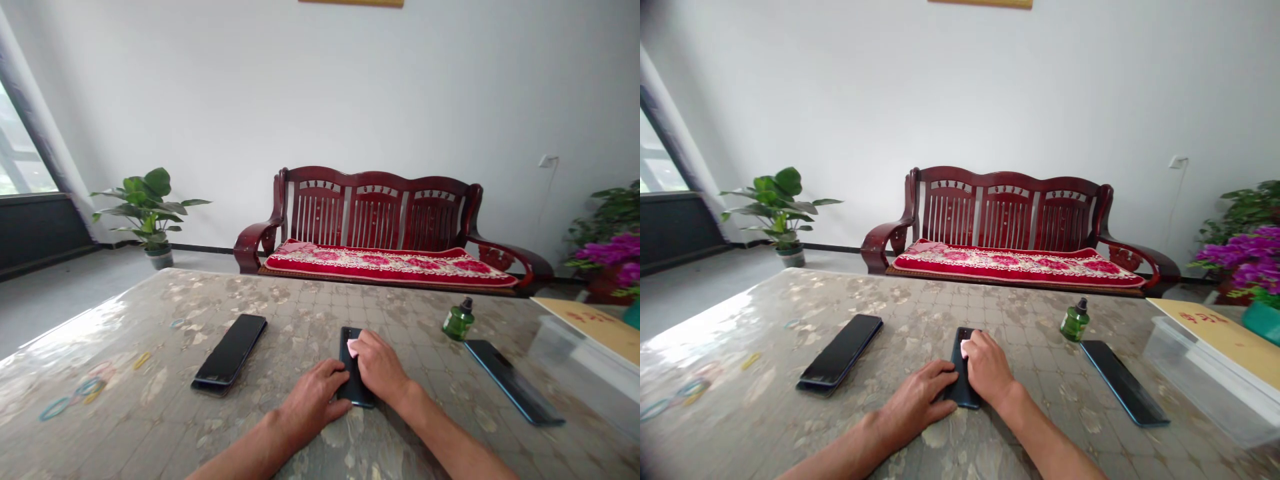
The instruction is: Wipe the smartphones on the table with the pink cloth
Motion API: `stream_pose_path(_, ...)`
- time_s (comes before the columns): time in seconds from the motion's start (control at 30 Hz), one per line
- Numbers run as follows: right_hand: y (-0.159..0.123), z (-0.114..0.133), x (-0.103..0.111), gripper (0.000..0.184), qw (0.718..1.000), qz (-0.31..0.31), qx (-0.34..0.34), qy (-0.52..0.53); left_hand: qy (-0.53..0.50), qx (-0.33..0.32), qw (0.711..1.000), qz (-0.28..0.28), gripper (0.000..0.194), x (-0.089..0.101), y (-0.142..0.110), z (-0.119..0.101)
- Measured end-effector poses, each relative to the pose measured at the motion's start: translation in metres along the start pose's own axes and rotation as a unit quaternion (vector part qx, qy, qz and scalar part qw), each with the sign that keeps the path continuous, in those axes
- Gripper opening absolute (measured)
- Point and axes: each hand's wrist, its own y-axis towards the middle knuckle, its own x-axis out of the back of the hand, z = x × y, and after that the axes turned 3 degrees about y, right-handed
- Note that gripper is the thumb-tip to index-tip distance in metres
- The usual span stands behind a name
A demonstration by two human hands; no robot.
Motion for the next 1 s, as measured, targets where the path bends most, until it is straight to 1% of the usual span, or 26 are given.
stream_pose_path(0.13,-0.019,0.009,0.003,0.024,0.999,0.014,0.042,0.017,-0.010,0.001,1.000,-0.011,0.033,-0.003,0.001,0.002)
stream_pose_path(0.2,-0.019,0.010,0.002,0.024,0.999,0.013,0.046,0.017,-0.012,0.001,1.000,-0.008,0.031,-0.003,0.002,0.002)
stream_pose_path(0.4,0.016,0.007,-0.007,0.022,0.999,-0.001,0.017,-0.028,-0.019,0.004,1.000,-0.004,0.030,-0.001,0.002,0.002)
stream_pose_path(0.47,0.019,0.007,-0.008,0.021,0.999,-0.003,0.023,-0.031,-0.021,0.007,1.000,-0.008,0.030,-0.003,0.002,0.004)
stream_pose_path(0.53,0.013,0.009,-0.007,0.020,0.999,0.000,0.045,-0.018,-0.023,0.008,1.000,-0.014,0.029,-0.005,0.002,0.006)
stream_pose_path(0.63,-0.010,0.010,-0.004,0.020,0.997,0.004,0.078,0.025,-0.029,0.005,0.999,-0.019,0.032,-0.007,0.002,0.006)
stream_pose_path(0.7,-0.025,0.010,-0.003,0.022,0.995,0.000,0.082,0.052,-0.031,0.004,0.999,-0.020,0.034,-0.006,0.002,0.005)
stream_pose_path(0.77,-0.033,0.006,-0.002,0.025,0.995,-0.006,0.074,0.067,-0.028,0.004,0.999,-0.018,0.032,-0.004,0.002,0.003)
stream_pose_path(0.83,-0.030,0.001,-0.002,0.029,0.996,-0.015,0.054,0.067,-0.022,0.007,1.000,-0.017,0.027,-0.002,0.002,0.002)
stream_pose_path(0.97,-0.002,-0.016,-0.001,0.029,0.999,-0.032,-0.022,0.028,-0.010,0.011,1.000,-0.022,0.028,-0.002,0.001,0.003)
stream_pose_path(1.0,0.004,-0.020,-0.001,0.030,0.999,-0.032,-0.029,0.026,-0.008,0.011,1.000,-0.024,0.029,-0.003,0.001,0.003)
